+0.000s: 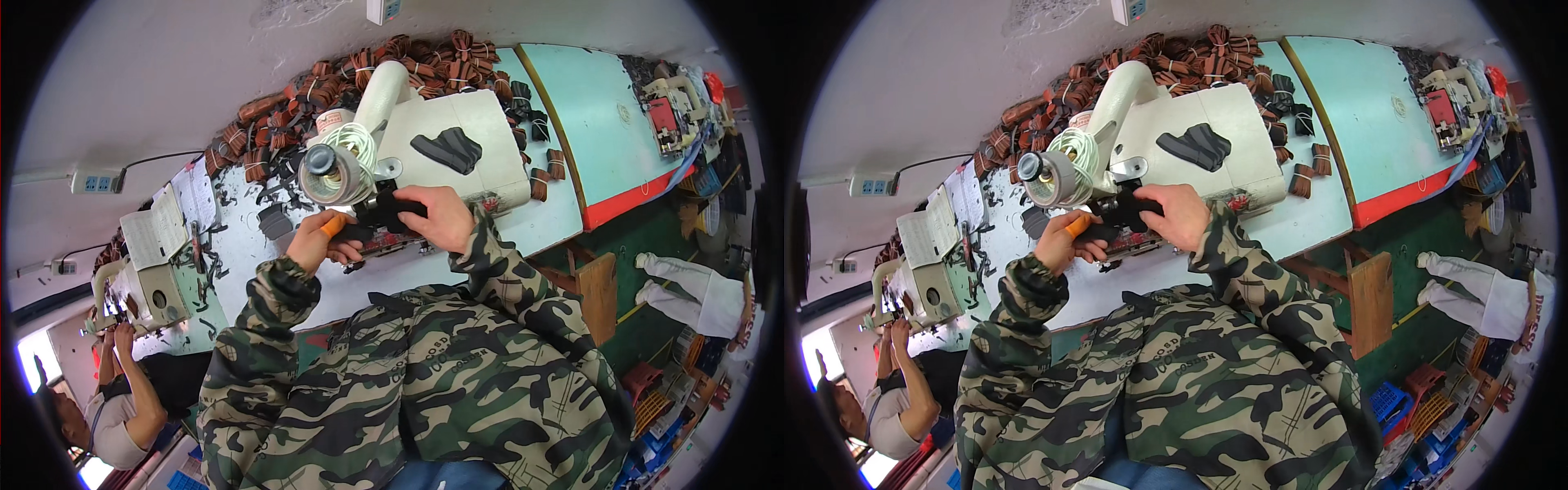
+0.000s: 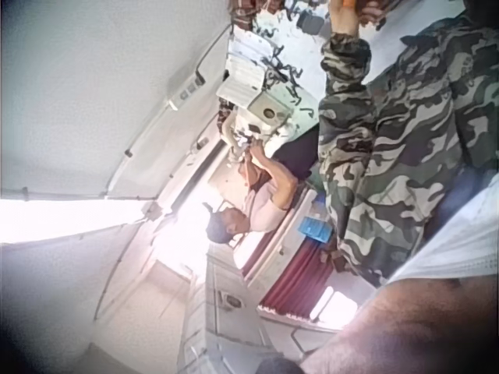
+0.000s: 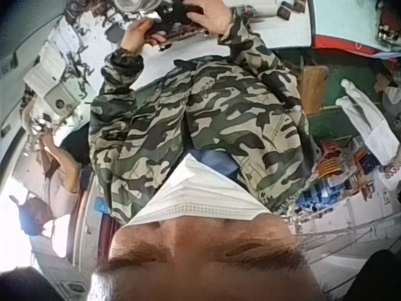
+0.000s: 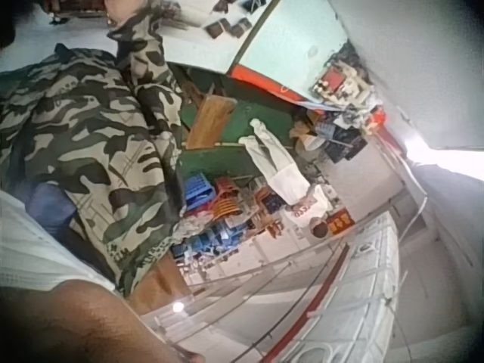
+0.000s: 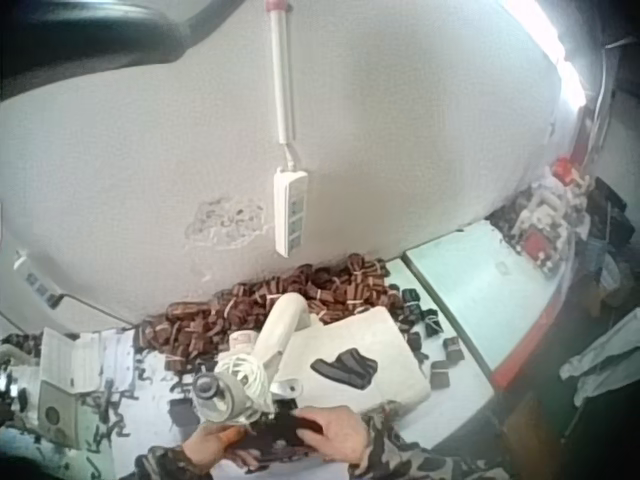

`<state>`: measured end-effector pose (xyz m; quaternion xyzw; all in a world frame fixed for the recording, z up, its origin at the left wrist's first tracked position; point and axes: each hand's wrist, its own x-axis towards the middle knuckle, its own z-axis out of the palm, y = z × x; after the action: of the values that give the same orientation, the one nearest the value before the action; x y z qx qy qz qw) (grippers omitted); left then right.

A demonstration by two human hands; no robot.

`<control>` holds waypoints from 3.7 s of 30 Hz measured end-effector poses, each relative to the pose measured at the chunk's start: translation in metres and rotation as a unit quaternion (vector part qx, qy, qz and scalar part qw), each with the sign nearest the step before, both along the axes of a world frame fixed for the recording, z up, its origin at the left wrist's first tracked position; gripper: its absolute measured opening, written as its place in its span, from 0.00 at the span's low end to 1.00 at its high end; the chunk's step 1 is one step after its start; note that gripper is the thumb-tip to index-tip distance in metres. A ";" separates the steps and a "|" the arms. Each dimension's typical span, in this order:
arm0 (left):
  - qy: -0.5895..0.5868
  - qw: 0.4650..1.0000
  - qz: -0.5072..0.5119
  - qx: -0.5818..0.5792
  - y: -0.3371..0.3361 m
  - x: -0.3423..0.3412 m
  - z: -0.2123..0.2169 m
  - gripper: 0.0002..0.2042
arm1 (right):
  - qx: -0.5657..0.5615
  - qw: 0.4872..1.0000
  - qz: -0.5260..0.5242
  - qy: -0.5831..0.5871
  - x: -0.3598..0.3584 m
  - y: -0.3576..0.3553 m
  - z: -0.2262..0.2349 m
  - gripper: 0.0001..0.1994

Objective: The person feeds small leather pieces through a skiving machine by hand, stacks the processed pieces, secures them into a bundle with a rubber band, and sorts through another set of leather pieces.

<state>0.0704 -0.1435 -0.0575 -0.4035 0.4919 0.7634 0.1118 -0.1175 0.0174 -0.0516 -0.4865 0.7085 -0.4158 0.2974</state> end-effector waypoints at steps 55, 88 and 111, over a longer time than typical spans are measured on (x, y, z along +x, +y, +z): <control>0.146 0.797 0.026 -0.585 0.074 -0.133 -0.003 0.33 | -0.130 0.925 -0.196 0.300 -0.038 0.034 -0.021 0.34; -0.214 0.667 -0.255 -0.667 -0.103 0.089 -0.114 0.23 | -0.058 0.905 -0.116 0.405 -0.041 0.015 -0.005 0.23; 0.135 0.922 -0.013 -0.362 0.076 -0.004 0.026 0.17 | -0.058 0.973 -0.098 0.199 0.001 0.043 0.010 0.13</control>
<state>0.0665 -0.0674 -0.0319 -0.3029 0.7505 0.5789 -0.0994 -0.1167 0.0602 -0.0412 -0.5036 0.7724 -0.3787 0.0796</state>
